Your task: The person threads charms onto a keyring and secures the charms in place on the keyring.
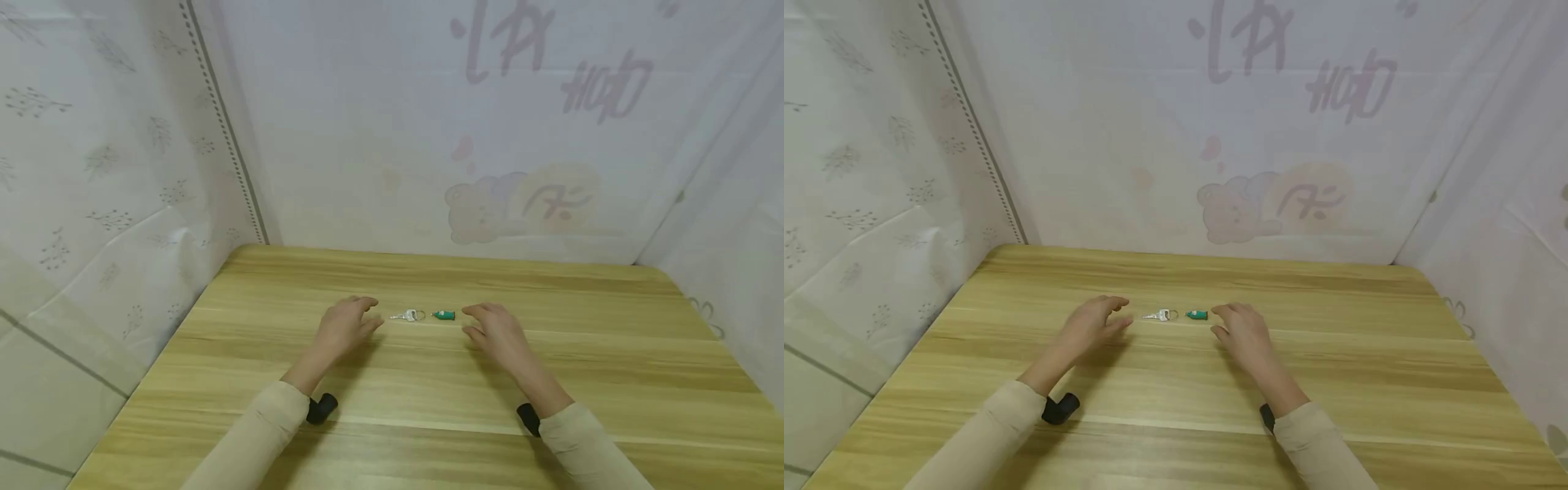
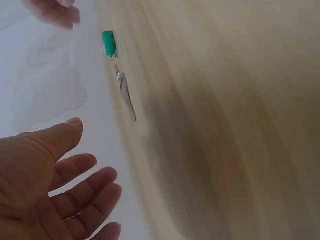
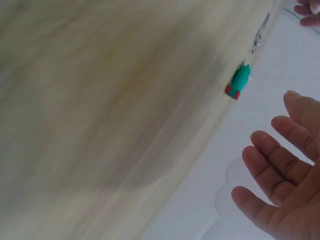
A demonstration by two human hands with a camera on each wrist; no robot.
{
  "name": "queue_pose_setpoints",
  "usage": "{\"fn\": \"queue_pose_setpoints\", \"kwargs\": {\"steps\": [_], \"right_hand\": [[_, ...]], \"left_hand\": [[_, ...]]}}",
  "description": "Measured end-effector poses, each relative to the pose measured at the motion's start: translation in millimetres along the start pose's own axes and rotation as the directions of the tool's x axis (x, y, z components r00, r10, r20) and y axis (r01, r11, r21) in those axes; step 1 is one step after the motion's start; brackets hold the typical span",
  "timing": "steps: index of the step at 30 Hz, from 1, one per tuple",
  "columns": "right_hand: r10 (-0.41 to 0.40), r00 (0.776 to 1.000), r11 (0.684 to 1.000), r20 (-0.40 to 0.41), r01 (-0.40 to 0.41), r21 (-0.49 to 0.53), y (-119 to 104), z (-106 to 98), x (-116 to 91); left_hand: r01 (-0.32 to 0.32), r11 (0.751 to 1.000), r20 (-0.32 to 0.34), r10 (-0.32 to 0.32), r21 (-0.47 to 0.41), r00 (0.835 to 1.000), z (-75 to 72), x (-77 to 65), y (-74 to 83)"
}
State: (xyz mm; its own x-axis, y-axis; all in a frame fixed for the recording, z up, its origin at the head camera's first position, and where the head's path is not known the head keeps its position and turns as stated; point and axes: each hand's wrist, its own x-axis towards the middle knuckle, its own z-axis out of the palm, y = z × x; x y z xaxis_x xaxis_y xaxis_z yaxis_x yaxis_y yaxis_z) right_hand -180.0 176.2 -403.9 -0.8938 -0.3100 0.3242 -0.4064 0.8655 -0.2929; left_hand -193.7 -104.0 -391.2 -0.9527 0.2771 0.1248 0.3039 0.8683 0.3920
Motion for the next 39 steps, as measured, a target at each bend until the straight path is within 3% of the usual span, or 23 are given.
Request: {"fn": "queue_pose_setpoints", "kwargs": {"steps": [5, 11, 18, 26, 39], "right_hand": [[0.01, 0.999, 0.999, 0.035, -0.011, 0.039, -1.9, 9.0, 12.6], [0.015, 0.996, 0.998, 0.086, -0.02, 0.055, -4.3, 17.6, 26.7], [0.034, 0.991, 0.999, 0.129, -0.04, 0.037, -6.6, 29.3, 37.9], [0.029, 0.988, 0.998, 0.149, -0.038, 0.059, -5.1, 36.5, 41.2], [0.032, 0.982, 0.998, 0.187, -0.043, 0.055, -7.6, 43.0, 50.1]], "left_hand": [[0.02, 0.998, 0.038, -0.017, -0.064, 0.999, 12.1, 16.5, 8.9], [-0.013, 0.996, 0.077, 0.02, -0.09, 0.997, 25.4, 34.7, 18.6], [-0.02, 0.999, 0.126, 0.025, -0.036, 0.992, 33.5, 49.7, 28.2], [0.022, 0.999, 0.174, -0.015, -0.037, 0.985, 38.5, 57.4, 31.6], [0.02, 0.994, 0.24, 0.006, -0.108, 0.971, 44.2, 62.6, 33.8]]}}
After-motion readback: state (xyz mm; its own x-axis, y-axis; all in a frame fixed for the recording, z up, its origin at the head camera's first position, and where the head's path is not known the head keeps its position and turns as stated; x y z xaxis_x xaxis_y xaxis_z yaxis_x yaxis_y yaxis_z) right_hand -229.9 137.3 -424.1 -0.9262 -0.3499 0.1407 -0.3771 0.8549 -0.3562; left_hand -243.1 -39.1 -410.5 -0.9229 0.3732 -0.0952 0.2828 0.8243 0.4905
